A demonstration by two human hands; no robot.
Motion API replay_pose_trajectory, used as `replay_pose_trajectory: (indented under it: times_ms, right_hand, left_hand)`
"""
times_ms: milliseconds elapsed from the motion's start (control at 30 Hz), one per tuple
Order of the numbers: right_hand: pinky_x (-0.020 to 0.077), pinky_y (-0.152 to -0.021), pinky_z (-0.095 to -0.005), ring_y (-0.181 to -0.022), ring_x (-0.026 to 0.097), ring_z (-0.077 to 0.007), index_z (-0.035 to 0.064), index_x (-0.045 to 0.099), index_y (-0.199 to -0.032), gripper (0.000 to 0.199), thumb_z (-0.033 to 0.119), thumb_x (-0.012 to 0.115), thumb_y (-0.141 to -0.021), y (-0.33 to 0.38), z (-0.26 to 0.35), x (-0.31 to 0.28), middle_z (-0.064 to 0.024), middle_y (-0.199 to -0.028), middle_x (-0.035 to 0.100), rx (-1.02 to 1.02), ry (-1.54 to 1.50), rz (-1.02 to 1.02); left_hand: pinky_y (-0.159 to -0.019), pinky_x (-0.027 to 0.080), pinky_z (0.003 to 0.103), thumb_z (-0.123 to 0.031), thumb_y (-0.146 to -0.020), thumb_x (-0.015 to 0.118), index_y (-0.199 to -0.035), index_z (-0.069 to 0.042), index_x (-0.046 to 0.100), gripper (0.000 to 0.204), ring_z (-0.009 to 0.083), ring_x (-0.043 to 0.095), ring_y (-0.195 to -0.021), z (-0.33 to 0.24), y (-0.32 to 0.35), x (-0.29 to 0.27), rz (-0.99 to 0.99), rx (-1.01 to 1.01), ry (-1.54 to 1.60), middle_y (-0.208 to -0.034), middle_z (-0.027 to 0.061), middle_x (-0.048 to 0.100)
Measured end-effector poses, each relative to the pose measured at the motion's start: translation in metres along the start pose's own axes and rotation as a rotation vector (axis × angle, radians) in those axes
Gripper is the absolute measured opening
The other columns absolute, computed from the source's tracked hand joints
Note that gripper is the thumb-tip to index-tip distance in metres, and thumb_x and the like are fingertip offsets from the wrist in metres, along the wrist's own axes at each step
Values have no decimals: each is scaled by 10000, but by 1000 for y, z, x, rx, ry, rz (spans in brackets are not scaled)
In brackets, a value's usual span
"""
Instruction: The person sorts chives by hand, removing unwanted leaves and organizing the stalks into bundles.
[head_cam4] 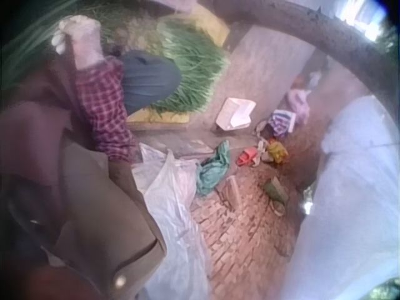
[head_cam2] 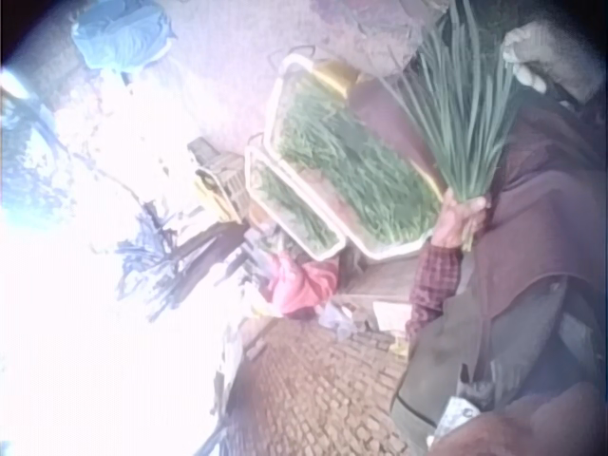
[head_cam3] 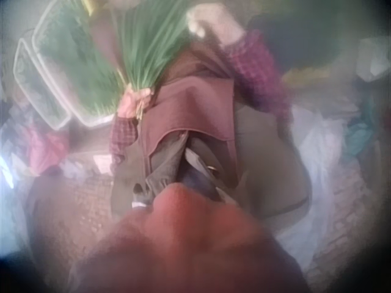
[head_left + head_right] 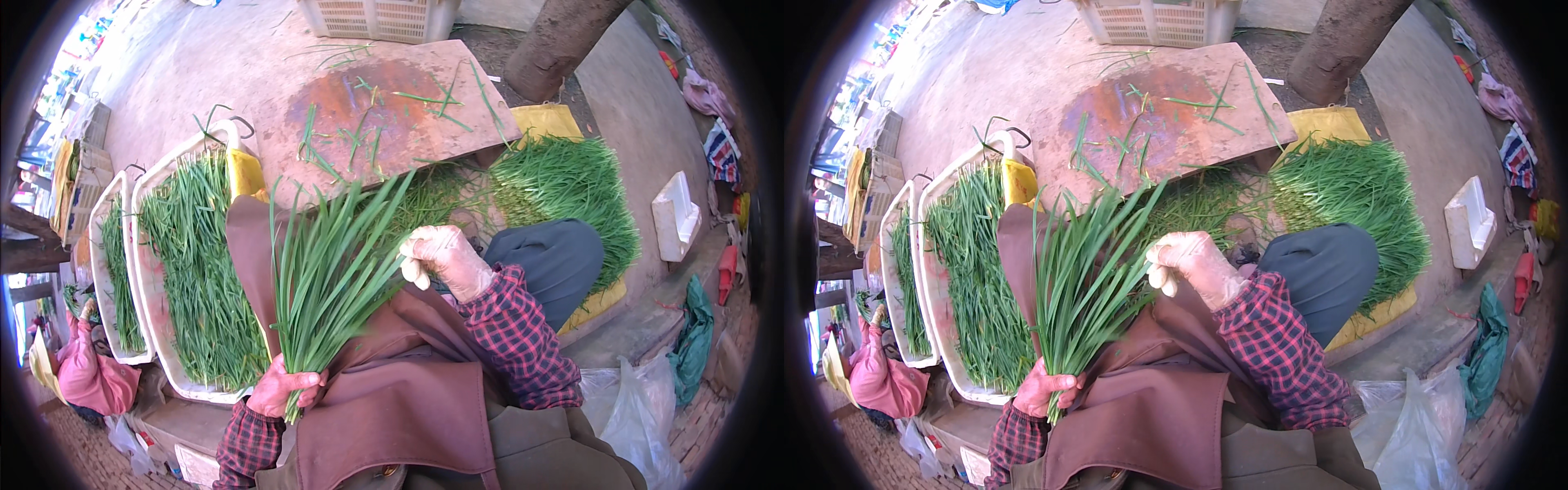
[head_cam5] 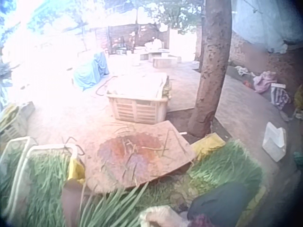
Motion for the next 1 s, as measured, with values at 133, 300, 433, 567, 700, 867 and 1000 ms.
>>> replay_pose_trajectory:
  times_ms: [133,300,433,567,700,867,1000]
  right_hand:
    - [486,-498,-262,-540,613,-123,-1,667,-904,112,72,587,-933,11,30,-28,-74,-727,683,-327,488,-468]
    - [460,-451,-241,-525,604,-102,45,667,-873,130,156,667,-939,19,55,-87,-32,-673,638,-178,195,-672]
    - [526,-571,-248,-631,650,-118,-16,679,-965,99,77,656,-940,13,31,-69,-80,-781,688,-226,281,-444]
    - [552,-689,-262,-719,678,-134,-57,658,-1073,153,13,575,-964,11,-14,-56,-103,-869,727,-8,283,-297]
    - [549,-681,-257,-712,680,-134,-47,661,-1059,158,51,558,-990,3,-15,-47,-100,-869,730,-65,295,-350]
    - [561,-650,-278,-730,720,-197,-22,651,-958,414,371,551,-1041,-15,-26,-46,-131,-872,731,-30,129,-225]
    - [533,-568,-313,-577,646,-181,4,640,-968,299,292,584,-1025,-23,-45,-13,-96,-745,681,44,27,-6]
  left_hand:
    - [-426,432,257,-41,-813,783,-1195,-15,549,449,142,536,-516,2,-2,0,28,-26,63,-844,149,614]
    - [-427,412,252,-61,-830,779,-1183,-21,541,427,132,526,-520,-4,0,-16,30,6,138,-861,143,598]
    - [-410,412,247,-58,-840,770,-1182,-26,530,419,134,524,-527,-14,-5,-12,111,57,201,-846,135,577]
    - [-401,411,245,-53,-849,761,-1183,-27,530,407,135,526,-531,-25,-12,-2,138,98,249,-846,141,581]
    - [-375,401,238,-35,-845,750,-1157,-31,537,378,132,492,-493,-29,-20,0,136,109,276,-832,131,557]
    - [-384,404,240,-22,-848,734,-1169,-27,537,377,133,493,-500,-28,-24,5,146,97,253,-828,127,555]
    - [-391,399,236,-12,-845,729,-1176,-31,540,382,131,480,-496,-28,-25,11,135,75,215,-796,114,543]
Point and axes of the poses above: each hand's wrist, its own y-axis away from the middle knuckle, its own x-axis out of the palm, z = x × y, the point moved 10 cm from there along -y, towards the middle knuckle
